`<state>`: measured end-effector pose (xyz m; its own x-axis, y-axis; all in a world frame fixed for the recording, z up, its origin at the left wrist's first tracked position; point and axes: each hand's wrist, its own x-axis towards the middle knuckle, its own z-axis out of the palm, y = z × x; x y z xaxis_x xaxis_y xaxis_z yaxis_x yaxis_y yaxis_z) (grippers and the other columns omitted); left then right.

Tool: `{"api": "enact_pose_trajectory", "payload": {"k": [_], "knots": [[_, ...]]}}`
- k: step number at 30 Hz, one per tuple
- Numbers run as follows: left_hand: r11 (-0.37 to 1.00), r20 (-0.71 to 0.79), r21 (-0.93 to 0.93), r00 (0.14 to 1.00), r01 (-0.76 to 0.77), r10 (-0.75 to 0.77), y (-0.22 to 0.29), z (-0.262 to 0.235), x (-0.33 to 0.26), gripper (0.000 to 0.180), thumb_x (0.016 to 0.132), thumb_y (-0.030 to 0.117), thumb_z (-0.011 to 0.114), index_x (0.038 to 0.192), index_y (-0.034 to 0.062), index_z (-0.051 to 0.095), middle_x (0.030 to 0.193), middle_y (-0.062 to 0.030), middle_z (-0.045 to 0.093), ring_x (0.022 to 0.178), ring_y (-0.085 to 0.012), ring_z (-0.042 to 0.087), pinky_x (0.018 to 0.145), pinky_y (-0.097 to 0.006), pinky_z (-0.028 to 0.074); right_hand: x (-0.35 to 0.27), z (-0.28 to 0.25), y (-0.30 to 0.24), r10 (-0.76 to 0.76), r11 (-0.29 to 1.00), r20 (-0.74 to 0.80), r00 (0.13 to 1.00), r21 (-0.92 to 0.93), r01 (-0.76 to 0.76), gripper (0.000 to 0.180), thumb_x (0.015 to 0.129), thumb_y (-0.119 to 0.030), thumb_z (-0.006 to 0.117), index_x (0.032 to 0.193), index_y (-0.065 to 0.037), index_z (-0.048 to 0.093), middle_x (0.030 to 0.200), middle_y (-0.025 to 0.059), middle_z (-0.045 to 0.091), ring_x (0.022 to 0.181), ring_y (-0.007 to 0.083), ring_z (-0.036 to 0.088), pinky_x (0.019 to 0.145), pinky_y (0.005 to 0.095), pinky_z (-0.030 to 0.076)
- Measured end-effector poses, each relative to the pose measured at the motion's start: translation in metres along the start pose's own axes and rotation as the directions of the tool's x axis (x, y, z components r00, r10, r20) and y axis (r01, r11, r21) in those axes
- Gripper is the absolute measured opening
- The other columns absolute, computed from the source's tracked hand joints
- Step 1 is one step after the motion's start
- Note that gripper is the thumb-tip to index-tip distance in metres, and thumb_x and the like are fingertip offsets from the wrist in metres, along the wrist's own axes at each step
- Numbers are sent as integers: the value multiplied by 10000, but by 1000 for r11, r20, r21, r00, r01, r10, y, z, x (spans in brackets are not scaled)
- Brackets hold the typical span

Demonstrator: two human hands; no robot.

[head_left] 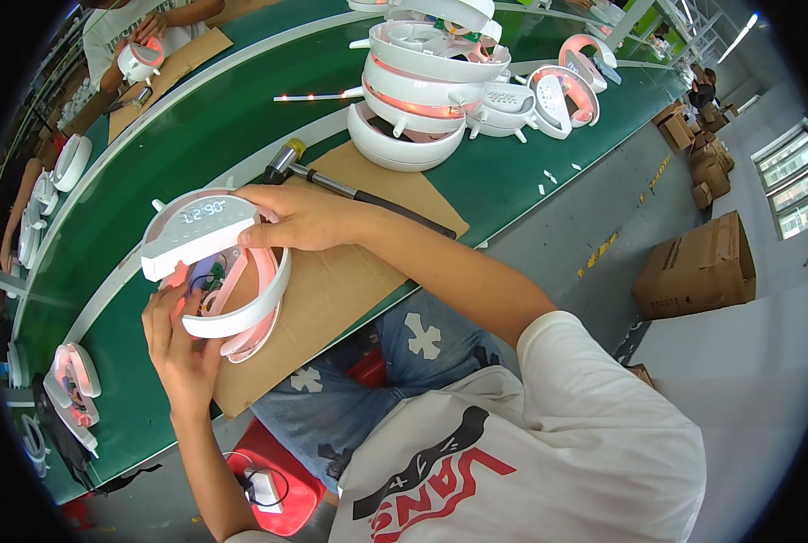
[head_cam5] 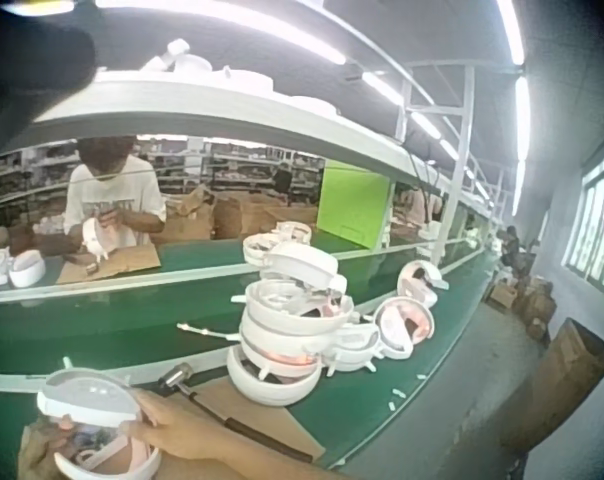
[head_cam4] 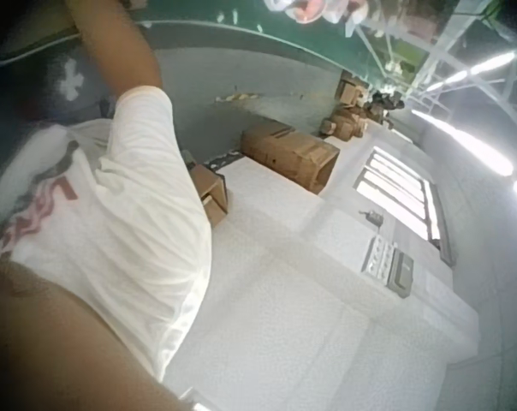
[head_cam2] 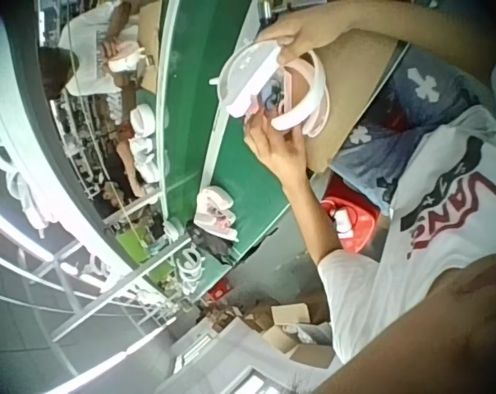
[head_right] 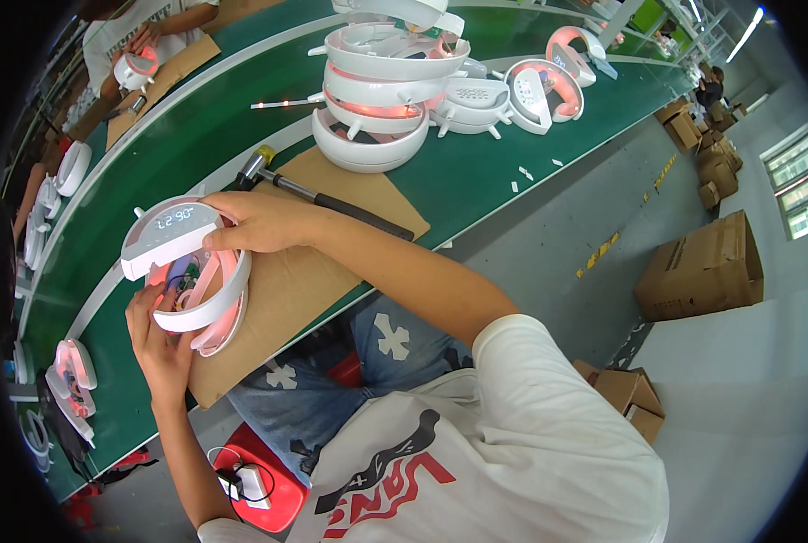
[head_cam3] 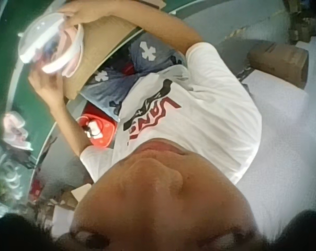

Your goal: The person assembles a horseshoe-shaped electronic device by fitting its white and pink plastic housing components together and securing them with a rubber mallet.

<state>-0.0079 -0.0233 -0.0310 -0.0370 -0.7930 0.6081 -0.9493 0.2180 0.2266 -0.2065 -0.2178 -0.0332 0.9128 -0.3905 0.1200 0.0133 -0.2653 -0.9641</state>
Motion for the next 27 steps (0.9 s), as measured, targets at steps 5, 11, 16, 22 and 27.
{"api": "enact_pose_trajectory", "payload": {"k": [5, 11, 16, 22, 27], "knots": [[987, -69, 89, 987, -136, 142, -10, -7, -12, 359, 625, 30, 758, 982, 18, 725, 928, -102, 582, 855, -312, 552, 720, -434, 468, 16, 2, 7, -183, 983, 64, 981, 21, 182, 519, 986, -169, 645, 1430, 9, 445, 1166, 97, 642, 1049, 150, 615, 906, 330, 525], [988, -179, -62, 972, 143, -152, -10, -13, -13, 176, 725, 10, 801, 883, 25, 726, 780, -75, 615, 702, -254, 577, 609, -356, 469, 21, 0, -21, -88, 989, 90, 992, -110, 98, 551, 999, -238, 629, 1467, -22, 435, 1322, 81, 581, 1197, 150, 541, 1017, 308, 451], [989, -225, 28, 965, 148, -138, -15, -7, -13, 176, 738, 8, 810, 895, 19, 730, 801, -80, 644, 724, -222, 580, 634, -340, 470, 14, 5, -20, 4, 988, 70, 998, -156, 7, 561, 1001, -267, 618, 1477, -31, 437, 1330, 80, 580, 1213, 150, 526, 1021, 312, 434], [992, -70, 96, 995, 83, -76, -20, -6, 9, 150, 735, 56, 801, 878, 36, 761, 813, -62, 615, 767, -244, 559, 636, -371, 475, 9, 6, -11, 10, 998, 20, 1000, -61, -9, 562, 981, -237, 642, 1457, -11, 448, 1245, 77, 622, 1124, 149, 568, 987, 295, 450], [999, -51, -22, 998, 39, -40, -26, 0, 8, 238, 763, -24, 739, 990, 42, 767, 840, -75, 617, 803, -256, 568, 676, -360, 496, 8, 5, -8, 25, 998, -23, 999, -55, -26, 619, 981, -381, 640, 1476, -59, 456, 1336, 79, 580, 1212, 173, 520, 1034, 321, 412]]}}
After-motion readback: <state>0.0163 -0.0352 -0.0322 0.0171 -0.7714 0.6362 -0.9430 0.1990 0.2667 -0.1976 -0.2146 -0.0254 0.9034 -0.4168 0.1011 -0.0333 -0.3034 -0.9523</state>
